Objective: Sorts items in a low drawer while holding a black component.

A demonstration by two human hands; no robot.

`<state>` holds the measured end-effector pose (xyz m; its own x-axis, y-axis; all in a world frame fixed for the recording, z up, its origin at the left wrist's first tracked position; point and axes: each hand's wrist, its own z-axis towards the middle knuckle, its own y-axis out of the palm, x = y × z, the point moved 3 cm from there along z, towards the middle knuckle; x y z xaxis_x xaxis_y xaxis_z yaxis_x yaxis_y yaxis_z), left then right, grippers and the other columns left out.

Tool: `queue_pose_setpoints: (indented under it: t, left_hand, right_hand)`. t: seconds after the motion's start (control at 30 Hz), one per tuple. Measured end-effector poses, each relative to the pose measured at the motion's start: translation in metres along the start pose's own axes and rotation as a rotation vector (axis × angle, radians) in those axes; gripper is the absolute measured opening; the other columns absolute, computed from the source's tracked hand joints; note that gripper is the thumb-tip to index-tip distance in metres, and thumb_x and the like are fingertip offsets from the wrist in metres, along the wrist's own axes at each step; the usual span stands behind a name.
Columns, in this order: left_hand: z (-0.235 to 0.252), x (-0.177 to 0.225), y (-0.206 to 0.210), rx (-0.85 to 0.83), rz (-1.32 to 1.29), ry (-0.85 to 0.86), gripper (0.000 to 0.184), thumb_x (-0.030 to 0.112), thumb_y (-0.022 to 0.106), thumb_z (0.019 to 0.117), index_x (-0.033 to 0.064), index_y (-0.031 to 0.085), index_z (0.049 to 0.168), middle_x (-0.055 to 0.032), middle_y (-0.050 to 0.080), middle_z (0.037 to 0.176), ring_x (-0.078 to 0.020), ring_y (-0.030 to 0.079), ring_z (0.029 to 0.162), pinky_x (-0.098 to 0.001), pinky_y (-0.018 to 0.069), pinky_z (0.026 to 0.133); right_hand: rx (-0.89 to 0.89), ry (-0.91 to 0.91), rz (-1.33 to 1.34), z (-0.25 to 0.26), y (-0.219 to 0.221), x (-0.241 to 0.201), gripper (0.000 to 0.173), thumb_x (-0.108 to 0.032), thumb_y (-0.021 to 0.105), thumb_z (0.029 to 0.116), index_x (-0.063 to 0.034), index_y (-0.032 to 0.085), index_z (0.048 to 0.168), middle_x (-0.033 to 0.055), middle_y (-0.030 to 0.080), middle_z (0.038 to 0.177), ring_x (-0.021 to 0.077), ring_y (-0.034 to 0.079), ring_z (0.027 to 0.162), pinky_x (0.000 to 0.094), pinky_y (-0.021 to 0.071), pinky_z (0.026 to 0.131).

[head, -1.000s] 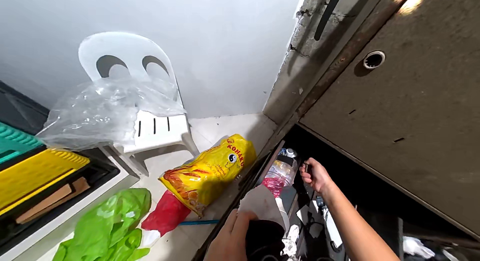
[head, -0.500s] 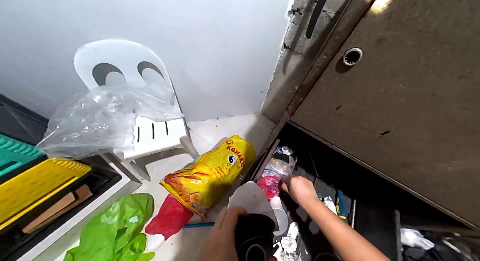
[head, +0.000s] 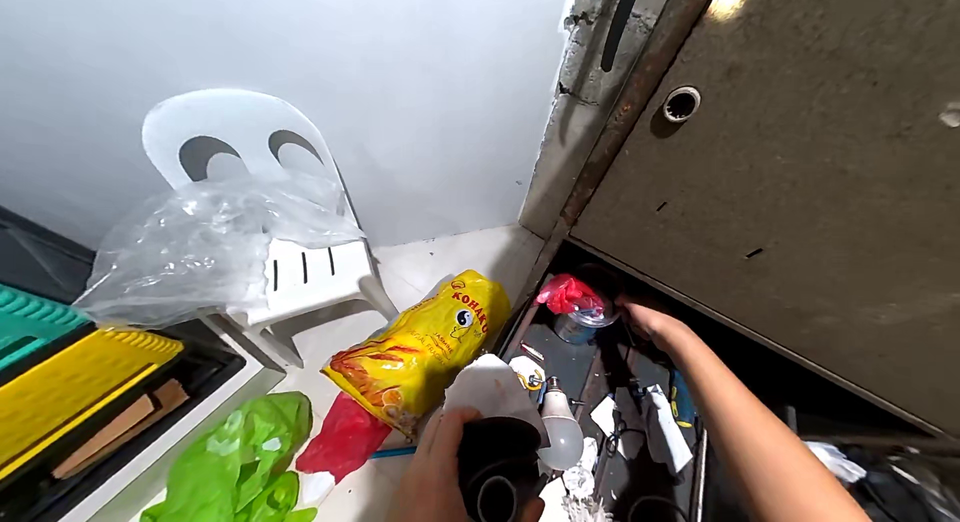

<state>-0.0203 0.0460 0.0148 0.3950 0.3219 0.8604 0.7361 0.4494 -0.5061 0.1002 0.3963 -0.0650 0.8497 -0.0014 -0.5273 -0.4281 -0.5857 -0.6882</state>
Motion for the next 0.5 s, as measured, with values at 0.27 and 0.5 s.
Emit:
queue_pose_setpoints:
  t: [0.27,0.5]
  left_hand:
    - [0.001,-0.002,0.000,-0.002,-0.004,0.007,0.072,0.032,0.089,0.0708,-0.0092,0.058,0.121,-0.0271,0.064,0.114,-0.0324,0.067,0.100,-0.0446,0.0575,0.084]
    - [0.001,0.000,0.000,-0.001,0.012,0.006,0.072,0.031,0.090,0.0701,-0.0100,0.059,0.121,-0.0277,0.064,0.114,-0.0331,0.067,0.099,-0.0450,0.0574,0.084]
  right_hand:
    - [0.201,-0.535,-0.496,-0.043,0.009,-0.047,0.068,-0.048,0.076,0.0909,-0.0103,0.057,0.144,0.0271,0.070,0.117,0.0494,0.067,0.109,0.0711,0.0502,0.090]
    - [0.103,-0.511,-0.414,-0.020,0.028,-0.059,0.032,-0.025,0.055,0.1063,-0.0038,0.068,0.125,0.0254,0.071,0.113,0.0458,0.068,0.109,0.0685,0.0501,0.089]
